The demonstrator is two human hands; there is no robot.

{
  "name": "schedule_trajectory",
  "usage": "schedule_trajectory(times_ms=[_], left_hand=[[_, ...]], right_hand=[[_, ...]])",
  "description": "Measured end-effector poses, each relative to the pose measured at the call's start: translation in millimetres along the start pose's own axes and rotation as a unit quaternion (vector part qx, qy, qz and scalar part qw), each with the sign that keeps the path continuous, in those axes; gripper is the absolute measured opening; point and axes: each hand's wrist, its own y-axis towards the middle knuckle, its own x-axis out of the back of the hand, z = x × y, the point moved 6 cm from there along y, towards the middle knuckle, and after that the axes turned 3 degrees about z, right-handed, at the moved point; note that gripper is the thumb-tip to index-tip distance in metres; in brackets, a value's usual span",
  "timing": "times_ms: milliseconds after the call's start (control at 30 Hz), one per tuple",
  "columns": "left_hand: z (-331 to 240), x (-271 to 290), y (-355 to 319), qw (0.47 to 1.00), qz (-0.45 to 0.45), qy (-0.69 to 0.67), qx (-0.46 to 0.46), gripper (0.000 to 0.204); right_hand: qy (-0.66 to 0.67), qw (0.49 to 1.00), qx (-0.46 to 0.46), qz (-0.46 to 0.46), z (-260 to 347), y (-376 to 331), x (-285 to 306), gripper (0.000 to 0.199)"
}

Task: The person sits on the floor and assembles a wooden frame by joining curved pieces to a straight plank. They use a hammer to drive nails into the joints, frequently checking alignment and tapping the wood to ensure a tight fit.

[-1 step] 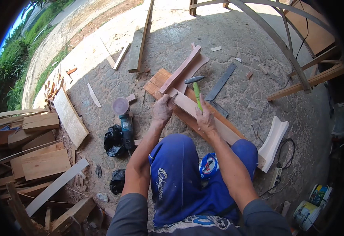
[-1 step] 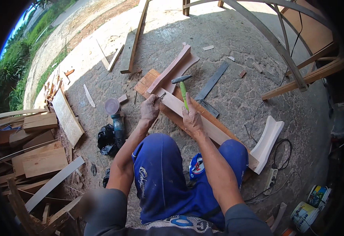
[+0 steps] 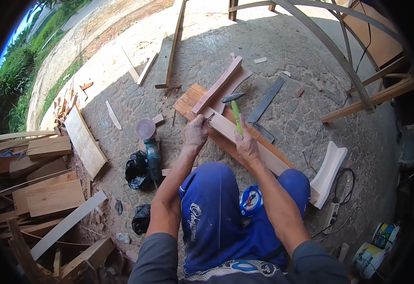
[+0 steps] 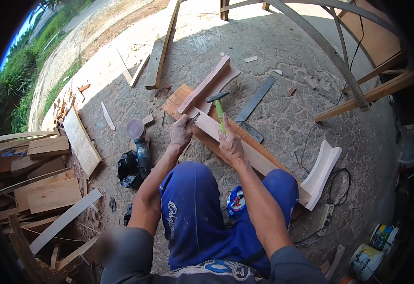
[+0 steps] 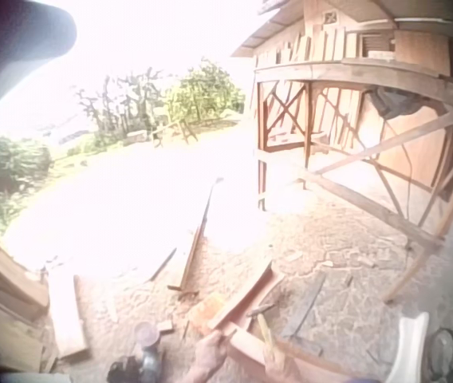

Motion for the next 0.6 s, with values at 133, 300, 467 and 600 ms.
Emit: schedule_trajectory(times_ms=[133,300,467,600], left_hand=[[9,6,0,1.0,0.0,0.019,0.008,0.016],[6,4,2,1.0,0.009,0.024,0.009,0.015],[0,1,5,0.999,0.021,0.045,-0.001,0.013],[12,7,1,0.998,0.039,0.048,0.025,0.014]], right_hand=[[-0.083,0.992,-0.011,0.092,46,0,-1,0.069],[-0.139,0.987,0.073,0.029,74,-9,10,0.075],[-0.211,0.96,-0.062,0.172,47,-7,0,0.075],[-0.056,0.974,0.2,-0.09,164,9,70,0.073]])
